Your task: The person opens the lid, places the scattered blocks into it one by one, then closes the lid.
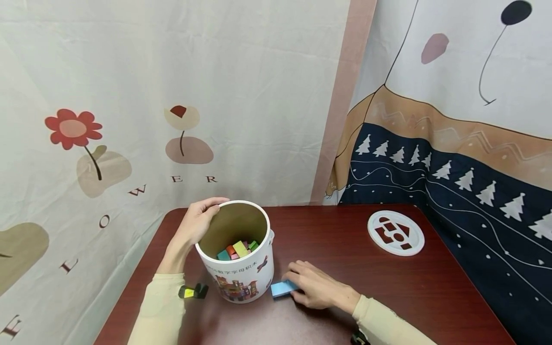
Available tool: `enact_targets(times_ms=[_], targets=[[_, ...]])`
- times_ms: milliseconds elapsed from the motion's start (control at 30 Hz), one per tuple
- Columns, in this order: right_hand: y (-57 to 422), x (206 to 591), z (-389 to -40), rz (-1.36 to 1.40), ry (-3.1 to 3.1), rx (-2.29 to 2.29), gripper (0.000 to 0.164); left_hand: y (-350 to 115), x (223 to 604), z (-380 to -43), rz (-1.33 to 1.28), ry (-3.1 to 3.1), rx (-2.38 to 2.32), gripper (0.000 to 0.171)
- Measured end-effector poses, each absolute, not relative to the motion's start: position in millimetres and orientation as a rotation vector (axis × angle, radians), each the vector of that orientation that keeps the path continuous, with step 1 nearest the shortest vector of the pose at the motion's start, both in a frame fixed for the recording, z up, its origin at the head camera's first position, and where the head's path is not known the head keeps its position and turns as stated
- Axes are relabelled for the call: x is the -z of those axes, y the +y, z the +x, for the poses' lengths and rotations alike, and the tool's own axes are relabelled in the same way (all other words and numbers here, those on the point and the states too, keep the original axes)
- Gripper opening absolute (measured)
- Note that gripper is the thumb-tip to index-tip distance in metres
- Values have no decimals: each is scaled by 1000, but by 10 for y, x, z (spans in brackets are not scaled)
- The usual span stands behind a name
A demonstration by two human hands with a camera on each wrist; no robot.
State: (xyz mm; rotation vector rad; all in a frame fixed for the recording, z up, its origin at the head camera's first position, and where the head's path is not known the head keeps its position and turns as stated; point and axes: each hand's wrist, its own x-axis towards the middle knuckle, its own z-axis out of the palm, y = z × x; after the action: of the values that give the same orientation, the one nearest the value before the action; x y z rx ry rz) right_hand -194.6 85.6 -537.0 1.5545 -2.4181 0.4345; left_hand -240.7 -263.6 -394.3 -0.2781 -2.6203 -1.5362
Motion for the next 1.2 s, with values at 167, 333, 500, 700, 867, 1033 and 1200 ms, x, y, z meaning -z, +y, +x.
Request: enact_targets(times_ms=[167,333,500,700,867,1033,1200], targets=[[906,5218,-1923,1544,-2450,-527,31,-2635,3945,-2404,-277,-2620,1543,34],[959,4996,-1886,1521,-2472,-602,30,-2634,3941,-2397,-270,-2621,1557,34],[1009,4762,-1869,1497,-2452,-669,31,-2629,3929,-2391,-275,-2620,1545,34],[1060,4540,-1885,1491,-2361,-726,33,-2628,3926,-2392,-274,-2624,1544,34],[1076,4375,-1917,1465,-2334,-751,34,-2632,3927,-2388,-272,-2626,1541,34],[1065,4202,-1960,1438,-2320,-773,35,-2629,3924,-2386,-275,-2619,1545,34],[1019,4028,-2018,1440,-2277,-745,32,-2624,3918,-2388,-273,-2617,1541,34]])
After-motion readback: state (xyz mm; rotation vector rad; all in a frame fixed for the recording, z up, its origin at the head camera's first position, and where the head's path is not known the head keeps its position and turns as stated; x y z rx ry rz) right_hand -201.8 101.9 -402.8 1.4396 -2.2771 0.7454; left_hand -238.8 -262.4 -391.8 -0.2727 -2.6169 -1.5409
